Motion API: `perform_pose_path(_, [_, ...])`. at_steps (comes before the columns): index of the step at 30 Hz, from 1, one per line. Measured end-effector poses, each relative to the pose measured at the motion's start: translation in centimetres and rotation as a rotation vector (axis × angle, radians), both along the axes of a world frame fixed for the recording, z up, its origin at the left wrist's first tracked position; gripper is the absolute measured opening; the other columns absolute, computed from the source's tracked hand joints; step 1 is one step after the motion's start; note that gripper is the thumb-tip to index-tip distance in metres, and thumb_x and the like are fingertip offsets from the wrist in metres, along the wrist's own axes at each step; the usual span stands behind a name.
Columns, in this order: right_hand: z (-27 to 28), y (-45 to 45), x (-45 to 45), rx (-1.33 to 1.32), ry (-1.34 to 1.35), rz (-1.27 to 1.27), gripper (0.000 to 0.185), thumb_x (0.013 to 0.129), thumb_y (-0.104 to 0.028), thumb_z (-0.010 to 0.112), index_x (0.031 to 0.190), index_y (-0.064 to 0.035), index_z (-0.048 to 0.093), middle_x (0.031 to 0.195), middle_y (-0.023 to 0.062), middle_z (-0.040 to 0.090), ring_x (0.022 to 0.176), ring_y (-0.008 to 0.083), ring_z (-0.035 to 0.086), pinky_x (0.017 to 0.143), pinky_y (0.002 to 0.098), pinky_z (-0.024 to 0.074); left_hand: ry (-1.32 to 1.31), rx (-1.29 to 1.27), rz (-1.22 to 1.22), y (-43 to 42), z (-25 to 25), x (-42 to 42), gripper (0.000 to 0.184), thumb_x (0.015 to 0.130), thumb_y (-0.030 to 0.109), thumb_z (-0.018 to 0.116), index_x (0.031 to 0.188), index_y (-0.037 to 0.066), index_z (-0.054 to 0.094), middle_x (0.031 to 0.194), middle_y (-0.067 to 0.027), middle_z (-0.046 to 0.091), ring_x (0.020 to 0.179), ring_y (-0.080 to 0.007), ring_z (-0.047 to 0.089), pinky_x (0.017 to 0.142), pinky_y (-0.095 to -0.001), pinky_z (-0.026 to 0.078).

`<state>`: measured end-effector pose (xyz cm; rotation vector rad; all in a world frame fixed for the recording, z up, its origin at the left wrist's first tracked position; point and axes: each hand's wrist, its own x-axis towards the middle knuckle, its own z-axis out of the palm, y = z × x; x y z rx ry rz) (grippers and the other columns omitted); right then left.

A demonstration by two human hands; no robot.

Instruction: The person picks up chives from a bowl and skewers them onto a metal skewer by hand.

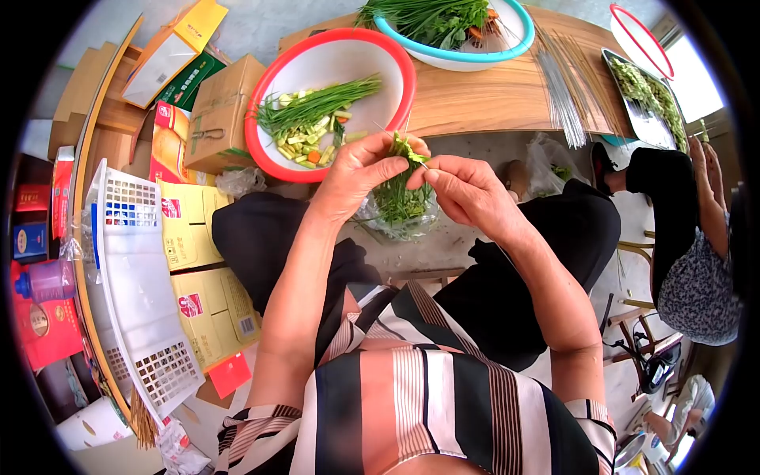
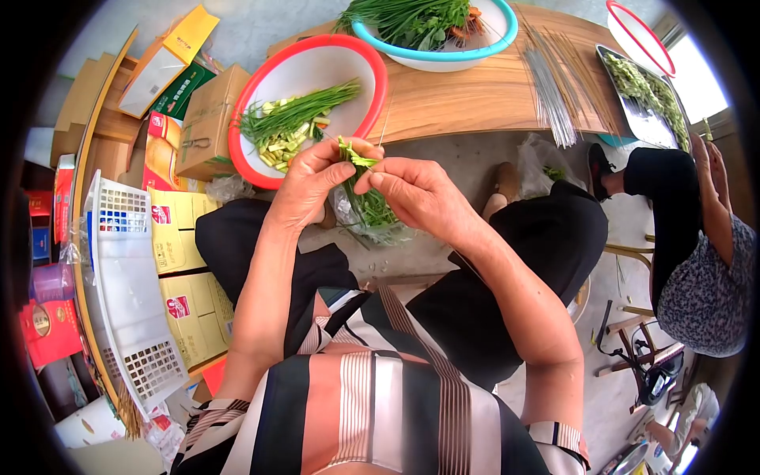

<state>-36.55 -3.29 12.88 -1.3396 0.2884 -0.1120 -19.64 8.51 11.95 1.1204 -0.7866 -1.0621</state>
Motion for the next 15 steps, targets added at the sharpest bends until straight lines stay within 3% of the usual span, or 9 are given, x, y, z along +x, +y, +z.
perform_pose_path(4, [-0.1,-0.4,-0.1,0.026,0.019,-0.008,0.024,0.099,-0.022,0.051,0.097,-0.0023,0.064,0.054,-0.0073,0.038,0.047,0.0016,0.031,0.044,0.0199,0.0237,-0.162,0.057,-0.053,0.1,-1.6,1.8,0.024,0.09,0.011,0.062,0.11,-0.002,0.063,0.102,-0.0084,0.066,0.097,-0.0159,0.062,0.089,-0.0301,0.048])
perform_pose_path(7, [0.2,-0.8,-0.3,-0.018,0.056,-0.003,0.022,0.098,-0.02,0.052,0.095,-0.0016,0.063,0.054,-0.0063,0.039,0.047,0.0021,0.033,0.044,0.0203,0.0263,-0.012,0.074,-0.048,0.5,-1.5,2.2,0.026,0.091,0.013,0.062,0.111,-0.004,0.062,0.096,-0.0089,0.067,0.088,-0.0166,0.064,0.084,-0.0296,0.05])
perform_pose_path(10, [-0.5,-0.8,-0.2,-0.092,0.032,-0.015,0.02,0.098,-0.018,0.053,0.093,-0.0014,0.063,0.055,-0.0059,0.041,0.048,0.0027,0.036,0.045,0.0209,0.0287,0.006,0.134,-0.033,0.8,-1.6,2.1,0.025,0.091,0.013,0.062,0.106,-0.007,0.064,0.087,-0.0096,0.067,0.073,-0.0159,0.065,0.068,-0.0263,0.053])
perform_pose_path(15, [-1.1,-0.8,0.0,-0.135,0.041,-0.036,0.02,0.097,-0.017,0.054,0.089,-0.0013,0.064,0.056,-0.0055,0.043,0.049,0.0031,0.037,0.046,0.0212,0.03,0.003,0.186,-0.1,0.5,-1.7,1.1,0.023,0.091,0.013,0.063,0.102,-0.007,0.065,0.086,-0.0088,0.066,0.071,-0.0145,0.064,0.064,-0.0255,0.053])
